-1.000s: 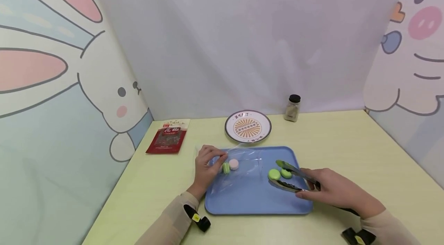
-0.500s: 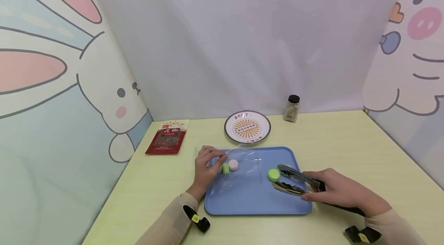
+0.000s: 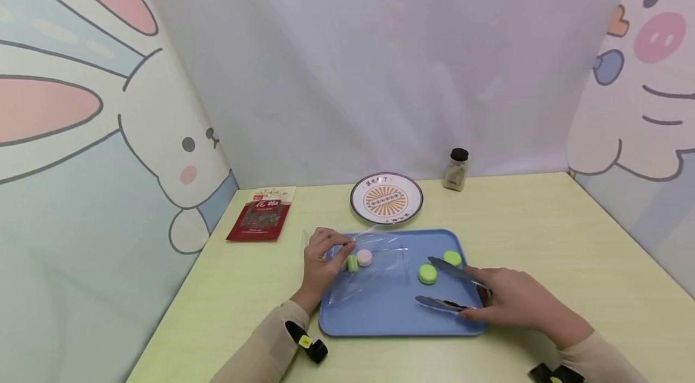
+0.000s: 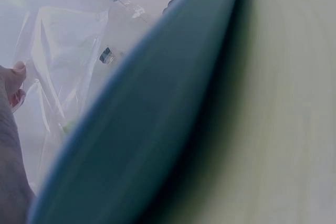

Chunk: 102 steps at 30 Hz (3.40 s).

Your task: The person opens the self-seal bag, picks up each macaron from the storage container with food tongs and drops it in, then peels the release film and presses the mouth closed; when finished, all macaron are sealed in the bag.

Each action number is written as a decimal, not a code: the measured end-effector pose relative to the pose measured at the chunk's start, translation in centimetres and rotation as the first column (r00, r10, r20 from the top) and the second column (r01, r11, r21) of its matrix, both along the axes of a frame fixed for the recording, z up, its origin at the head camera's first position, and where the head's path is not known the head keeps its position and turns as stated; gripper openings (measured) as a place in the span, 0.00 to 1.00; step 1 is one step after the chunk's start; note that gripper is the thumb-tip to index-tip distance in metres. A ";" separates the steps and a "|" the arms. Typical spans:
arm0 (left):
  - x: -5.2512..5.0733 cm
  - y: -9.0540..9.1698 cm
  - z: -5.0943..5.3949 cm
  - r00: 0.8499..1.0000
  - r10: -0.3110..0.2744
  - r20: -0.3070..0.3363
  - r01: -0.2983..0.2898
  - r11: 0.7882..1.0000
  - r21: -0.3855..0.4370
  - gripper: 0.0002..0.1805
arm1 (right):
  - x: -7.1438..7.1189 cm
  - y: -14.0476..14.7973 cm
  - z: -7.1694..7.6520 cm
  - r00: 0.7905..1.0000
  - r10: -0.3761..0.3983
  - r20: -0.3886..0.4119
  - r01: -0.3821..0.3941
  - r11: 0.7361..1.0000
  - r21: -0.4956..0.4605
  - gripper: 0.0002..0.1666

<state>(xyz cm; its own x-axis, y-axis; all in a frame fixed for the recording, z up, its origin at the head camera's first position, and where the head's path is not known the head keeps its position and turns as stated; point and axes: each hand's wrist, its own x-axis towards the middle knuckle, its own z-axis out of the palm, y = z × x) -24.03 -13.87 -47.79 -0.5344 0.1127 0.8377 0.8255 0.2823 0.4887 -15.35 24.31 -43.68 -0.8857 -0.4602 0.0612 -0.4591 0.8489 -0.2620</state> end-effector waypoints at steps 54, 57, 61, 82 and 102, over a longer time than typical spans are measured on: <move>0.2 0.1 0.0 1.000 -0.001 0.002 0.001 1.000 0.003 0.09 | -0.9 1.3 -0.9 0.963 0.153 -0.222 -0.167 0.985 -0.044 0.29; 0.2 0.1 -0.2 1.000 -0.002 0.006 0.002 1.000 0.004 0.08 | -0.9 1.2 -0.9 0.954 0.153 -0.257 -0.174 0.983 -0.060 0.28; 0.2 0.1 -0.2 1.000 -0.001 0.006 0.001 1.000 0.006 0.08 | -1.1 1.1 -1.0 0.941 0.153 -0.303 -0.190 0.977 -0.096 0.26; 0.1 -0.5 -0.2 0.999 0.015 -0.031 -0.015 1.000 -0.003 0.10 | -5.2 0.0 1.4 0.966 0.238 0.106 -0.204 0.944 -0.258 0.15; 0.3 0.1 0.4 0.992 -0.017 -0.127 0.021 0.999 0.026 0.11 | -10.1 -10.8 5.4 0.873 0.397 0.285 -0.344 0.913 -0.218 0.17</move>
